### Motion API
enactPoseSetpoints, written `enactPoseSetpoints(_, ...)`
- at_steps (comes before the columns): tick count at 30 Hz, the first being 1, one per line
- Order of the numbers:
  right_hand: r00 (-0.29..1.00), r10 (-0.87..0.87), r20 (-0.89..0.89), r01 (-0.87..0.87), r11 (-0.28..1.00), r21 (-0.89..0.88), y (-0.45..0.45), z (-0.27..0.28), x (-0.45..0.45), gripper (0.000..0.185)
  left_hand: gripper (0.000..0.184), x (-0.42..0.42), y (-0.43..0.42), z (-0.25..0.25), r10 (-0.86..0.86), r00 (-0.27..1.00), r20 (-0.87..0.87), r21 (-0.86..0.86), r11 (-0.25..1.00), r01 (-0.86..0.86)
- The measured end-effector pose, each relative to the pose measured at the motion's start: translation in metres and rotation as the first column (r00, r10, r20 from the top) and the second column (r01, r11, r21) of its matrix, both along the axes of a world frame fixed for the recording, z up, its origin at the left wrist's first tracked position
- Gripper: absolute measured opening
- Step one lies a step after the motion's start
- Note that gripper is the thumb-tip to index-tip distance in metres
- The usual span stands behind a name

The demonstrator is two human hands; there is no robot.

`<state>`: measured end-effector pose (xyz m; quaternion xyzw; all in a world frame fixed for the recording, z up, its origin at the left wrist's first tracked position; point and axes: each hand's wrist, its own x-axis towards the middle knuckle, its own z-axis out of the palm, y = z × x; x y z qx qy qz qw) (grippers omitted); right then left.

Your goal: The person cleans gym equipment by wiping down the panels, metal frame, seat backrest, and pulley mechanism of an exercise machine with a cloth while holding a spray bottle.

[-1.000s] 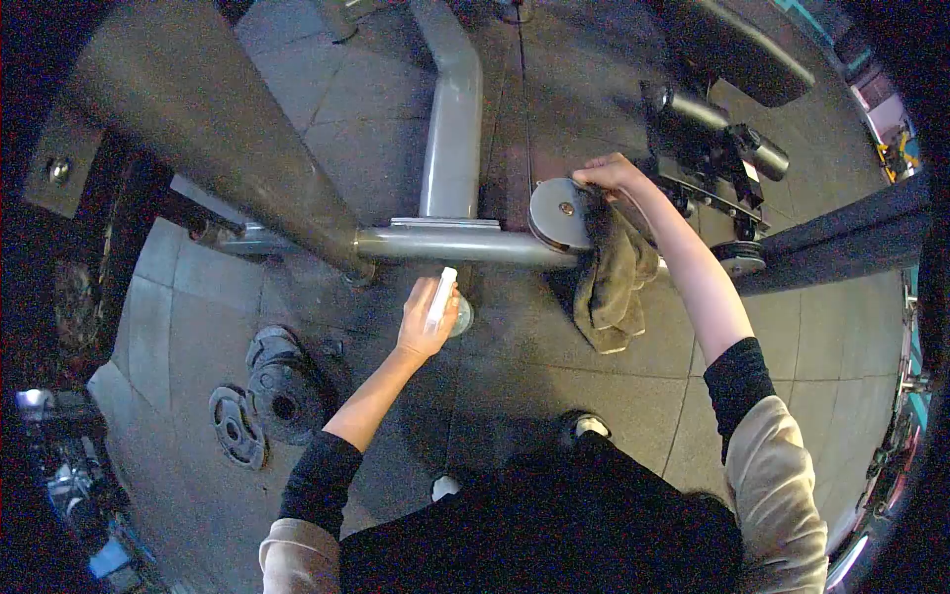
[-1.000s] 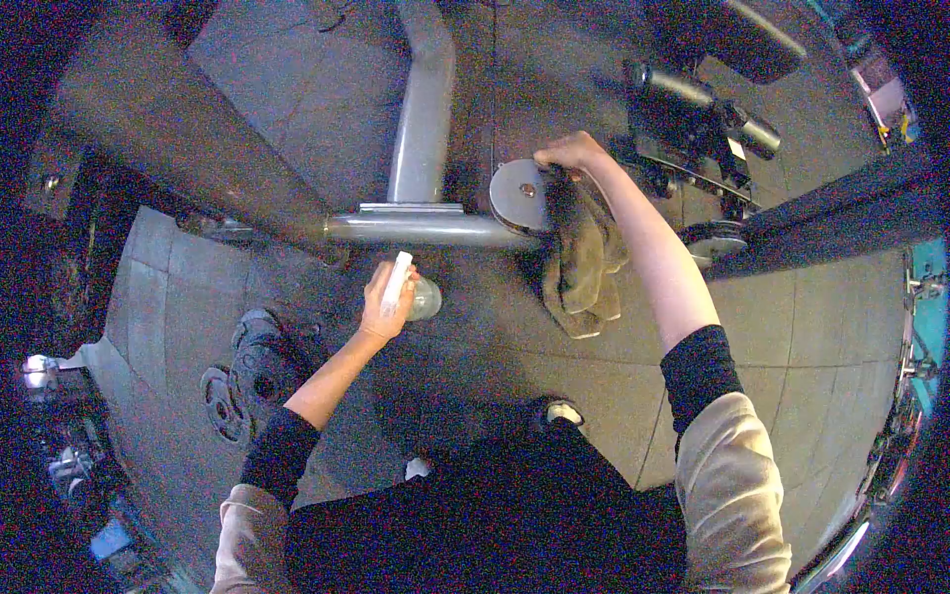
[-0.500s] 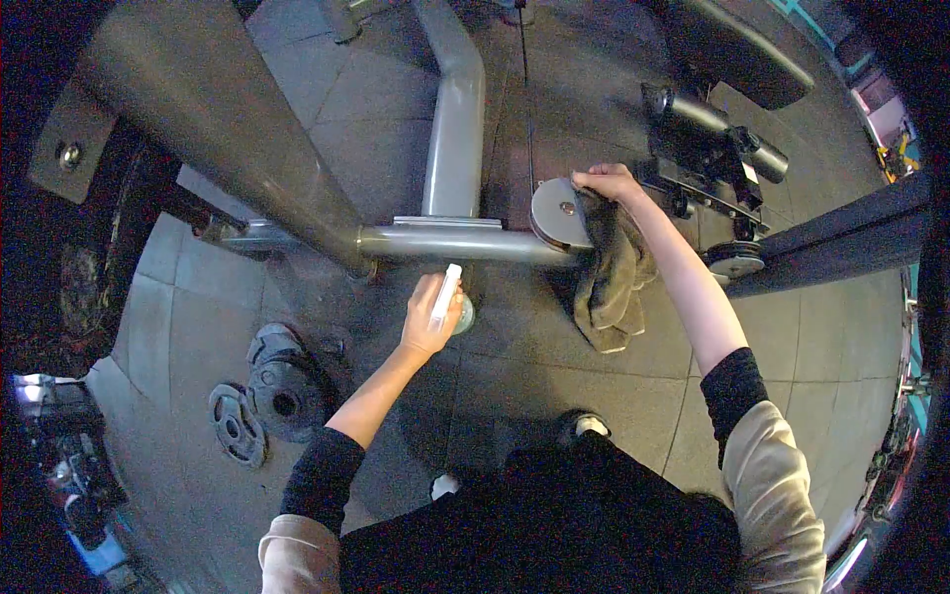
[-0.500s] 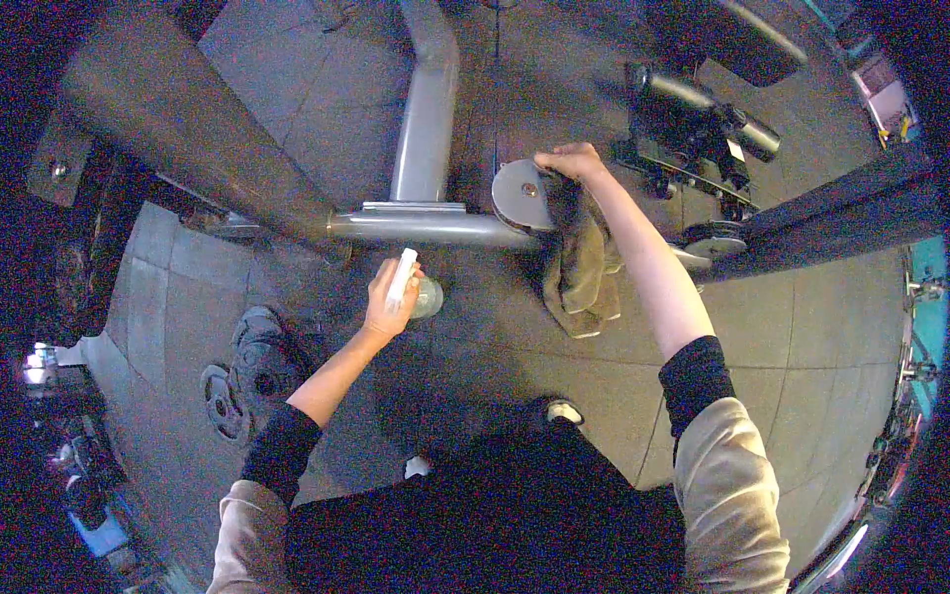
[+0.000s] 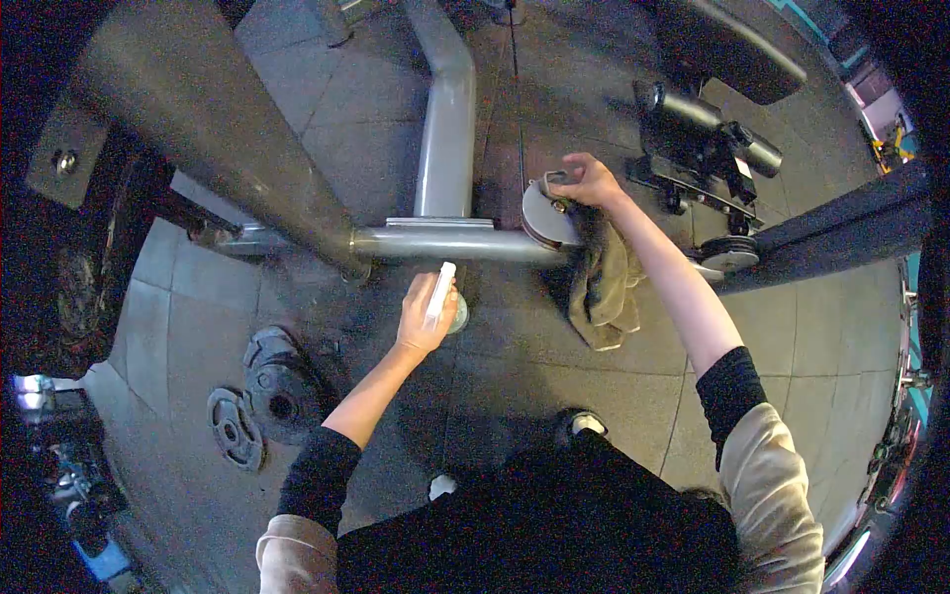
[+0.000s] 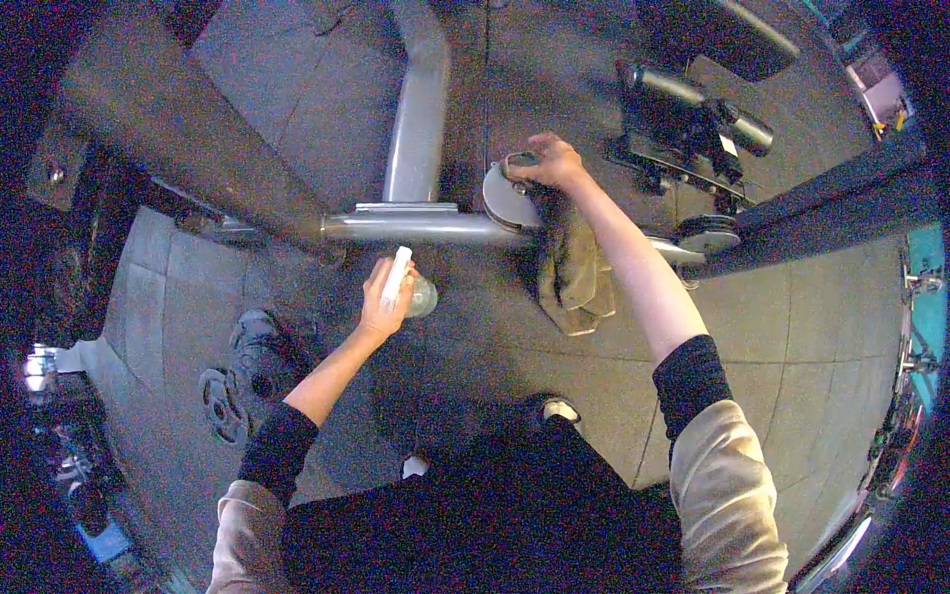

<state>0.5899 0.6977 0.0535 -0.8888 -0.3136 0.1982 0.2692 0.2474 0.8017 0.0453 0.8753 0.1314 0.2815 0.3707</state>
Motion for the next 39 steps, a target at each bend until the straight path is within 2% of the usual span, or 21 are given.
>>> enactPoseSetpoints(4, 0.974, 0.152, 0.17, -0.125, 0.98, -0.157, 0.007, 0.036, -0.007, 0.103, 0.013, 0.003, -0.002, 0.001, 0.008, 1.0, 0.013, -0.055, 0.998, -0.008)
enactPoseSetpoints(7, 0.937, 0.224, 0.269, -0.155, 0.955, -0.255, 0.015, 0.057, -0.015, 0.108, 0.013, 0.002, -0.003, 0.001, 0.019, 1.0, 0.013, -0.09, 0.996, -0.018)
enactPoseSetpoints(9, 0.929, 0.2, 0.312, -0.13, 0.964, -0.233, 0.016, 0.061, -0.02, 0.106, 0.013, 0.003, -0.004, 0.0, 0.034, 0.999, 0.005, -0.112, 0.993, -0.033)
enactPoseSetpoints(13, 0.925, 0.091, 0.368, -0.044, 0.99, -0.133, 0.008, 0.058, -0.03, 0.101, 0.013, 0.008, -0.004, 0.001, 0.029, 1.0, 0.001, -0.051, 0.998, -0.029)
enactPoseSetpoints(16, 0.963, -0.093, 0.254, 0.114, 0.991, -0.068, 0.002, 0.037, -0.028, 0.097, 0.014, 0.011, -0.006, 0.002, 0.027, 1.0, -0.011, -0.053, 0.998, -0.027)
enactPoseSetpoints(19, 0.953, -0.169, 0.251, 0.181, 0.983, -0.025, -0.003, 0.027, -0.027, 0.097, 0.015, 0.009, -0.006, 0.003, 0.023, 1.0, -0.015, -0.089, 0.996, -0.024)
enactPoseSetpoints(22, 0.976, -0.2, 0.091, 0.201, 0.98, -0.006, -0.013, 0.022, -0.018, 0.098, 0.016, 0.0, -0.003, 0.003, 0.029, 0.998, -0.05, -0.132, 0.991, -0.035)
enactPoseSetpoints(26, 0.994, -0.049, 0.094, 0.048, 0.999, 0.018, -0.032, 0.011, -0.007, 0.1, 0.02, -0.01, -0.001, 0.004, 0.014, 0.999, -0.052, -0.163, 0.986, -0.022)
enactPoseSetpoints(29, 0.991, -0.02, 0.135, 0.02, 1.0, 0.003, -0.04, 0.011, -0.011, 0.099, 0.022, -0.011, 0.0, 0.005, 0.0, 0.998, -0.068, -0.191, 0.982, -0.013)
enactPoseSetpoints(32, 0.995, -0.045, 0.088, 0.036, 0.994, 0.104, -0.044, 0.008, -0.019, 0.097, 0.022, -0.011, 0.0, 0.005, 0.002, 0.997, -0.079, -0.203, 0.979, -0.019)
enactPoseSetpoints(35, 0.996, -0.044, 0.072, 0.038, 0.996, 0.079, -0.054, 0.011, -0.024, 0.094, 0.021, -0.011, 0.002, -0.002, 0.011, 0.996, -0.086, -0.188, 0.982, -0.027)
enactPoseSetpoints(39, 0.997, 0.002, 0.08, -0.013, 0.991, 0.136, -0.072, 0.016, -0.039, 0.095, 0.022, -0.011, 0.002, -0.002, 0.011, 0.998, -0.061, -0.18, 0.983, -0.022)
